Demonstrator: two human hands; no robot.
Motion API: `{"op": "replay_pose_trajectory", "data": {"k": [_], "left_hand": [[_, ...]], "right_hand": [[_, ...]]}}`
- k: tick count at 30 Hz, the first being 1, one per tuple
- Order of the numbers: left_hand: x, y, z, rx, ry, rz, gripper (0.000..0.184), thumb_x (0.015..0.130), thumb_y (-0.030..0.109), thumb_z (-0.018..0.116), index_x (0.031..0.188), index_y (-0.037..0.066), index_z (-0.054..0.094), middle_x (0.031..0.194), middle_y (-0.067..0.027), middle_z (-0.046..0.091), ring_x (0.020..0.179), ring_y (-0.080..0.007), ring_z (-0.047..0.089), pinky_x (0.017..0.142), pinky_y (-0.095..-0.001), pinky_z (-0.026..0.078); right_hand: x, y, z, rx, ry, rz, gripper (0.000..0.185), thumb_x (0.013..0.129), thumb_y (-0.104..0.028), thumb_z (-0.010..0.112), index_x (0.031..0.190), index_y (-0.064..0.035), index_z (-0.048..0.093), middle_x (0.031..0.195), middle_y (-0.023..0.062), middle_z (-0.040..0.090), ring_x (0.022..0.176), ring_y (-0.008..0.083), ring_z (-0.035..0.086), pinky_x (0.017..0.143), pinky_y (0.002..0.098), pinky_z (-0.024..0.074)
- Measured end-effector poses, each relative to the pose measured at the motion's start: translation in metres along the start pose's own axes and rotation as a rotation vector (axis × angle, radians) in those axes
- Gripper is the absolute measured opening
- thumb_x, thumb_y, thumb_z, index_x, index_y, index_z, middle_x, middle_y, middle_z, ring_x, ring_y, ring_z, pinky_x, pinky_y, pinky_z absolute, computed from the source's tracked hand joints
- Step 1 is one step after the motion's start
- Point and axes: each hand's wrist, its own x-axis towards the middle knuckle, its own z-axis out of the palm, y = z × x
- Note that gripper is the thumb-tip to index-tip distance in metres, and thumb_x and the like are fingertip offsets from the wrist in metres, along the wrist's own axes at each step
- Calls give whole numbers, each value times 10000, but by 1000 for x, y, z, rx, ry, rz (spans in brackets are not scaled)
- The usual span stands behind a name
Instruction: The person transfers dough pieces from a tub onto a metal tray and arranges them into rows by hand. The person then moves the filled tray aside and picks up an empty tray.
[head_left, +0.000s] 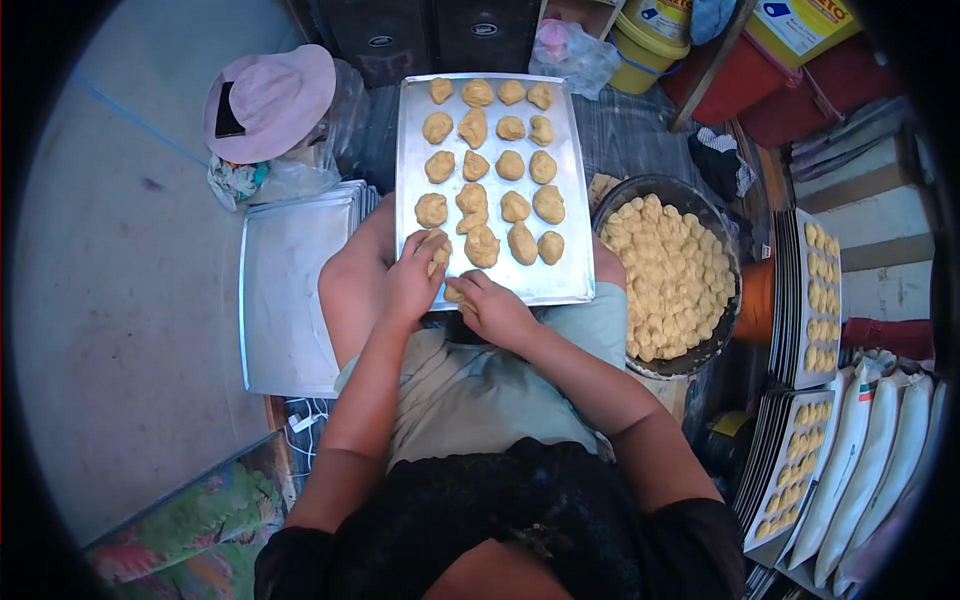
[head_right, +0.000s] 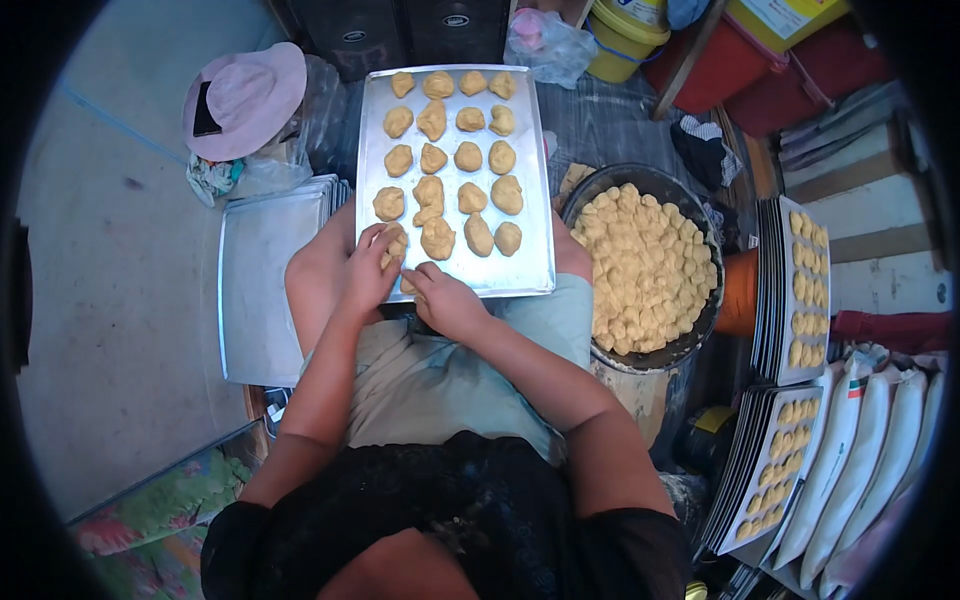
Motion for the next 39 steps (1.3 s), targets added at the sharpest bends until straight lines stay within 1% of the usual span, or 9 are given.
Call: {"op": "replay_pose_trajectory", "data": {"k": [4, 8, 12, 14, 17, 20, 22, 28, 39], "left_hand": [[6, -18, -10, -15, -228, 50, 403, 849, 157, 681, 1249, 138, 632, 1347, -123, 522, 1071, -379, 618, 879, -457, 523], [0, -18, -12, -75, 5, 153, 387, 855, 157, 673, 1238, 110, 642, 1339, -92, 541, 1031, -348, 637, 884, -428, 525], [-1, 6, -28, -86, -173, 16, 364, 841, 158, 690, 1195, 81, 658, 1264, -128, 583, 1078, -329, 618, 948, -378, 495], [2, 29, -25, -20, -206, 64, 358, 838, 176, 698, 1178, 76, 655, 1248, -115, 596, 1052, -331, 631, 920, -393, 509], [10, 55, -5, 90, -261, 89, 383, 832, 201, 708, 1185, 70, 641, 1263, -98, 594, 1019, -335, 647, 876, -415, 527], [18, 61, 17, 186, -253, 114, 401, 821, 193, 707, 1189, 59, 622, 1222, -112, 593, 950, -334, 666, 803, -434, 546], [20, 65, 24, 266, -228, 119, 362, 813, 159, 695, 1147, 37, 630, 1131, -133, 606, 885, -322, 680, 744, -430, 557], [19, 54, 22, 321, -302, 199, 347, 758, 99, 671, 1095, 32, 623, 1031, -114, 607, 841, -312, 677, 706, -436, 549], [0, 25, -2, 215, -94, -89, 473, 824, 268, 721, 1264, 146, 598, 1332, -112, 529, 968, -351, 663, 813, -459, 545]], "right_hand": [[-4, 2, -19, 114, -52, 51, 378, 784, -146, 688, 1145, -76, 600, 1097, 162, 587, 1017, 371, 610, 873, 417, 513], [-39, 8, -77, 227, 274, 35, 366, 755, -100, 707, 1106, -49, 615, 1038, 148, 610, 1002, 329, 621, 895, 388, 500], [-80, 28, -168, -118, 661, 177, 322, 746, -55, 712, 1061, -46, 647, 1033, 153, 627, 909, 353, 644, 827, 404, 518], [-90, 37, -203, -445, 616, 403, 346, 744, -75, 725, 1082, -51, 655, 1037, 143, 631, 929, 346, 636, 810, 423, 515], [-77, 55, -193, -672, 597, 222, 369, 749, -100, 731, 1110, -68, 662, 1054, 128, 636, 958, 333, 623, 828, 442, 502], [-46, 70, -138, -375, 260, 92, 401, 739, -165, 752, 1128, -104, 675, 1146, 106, 632, 1059, 331, 580, 923, 442, 460], [-23, 49, -106, -401, 223, 165, 538, 734, -261, 770, 1238, -136, 631, 1189, 91, 594, 1154, 308, 520, 973, 436, 404], [-8, 58, -65, -374, 244, 164, 580, 738, -284, 780, 1265, -114, 607, 1152, 106, 568, 1039, 317, 518, 907, 433, 415], [-43, 74, -82, -55, 296, 145, 522, 733, -103, 749, 1236, -67, 615, 1054, 155, 601, 1042, 328, 574, 909, 416, 470]]}}
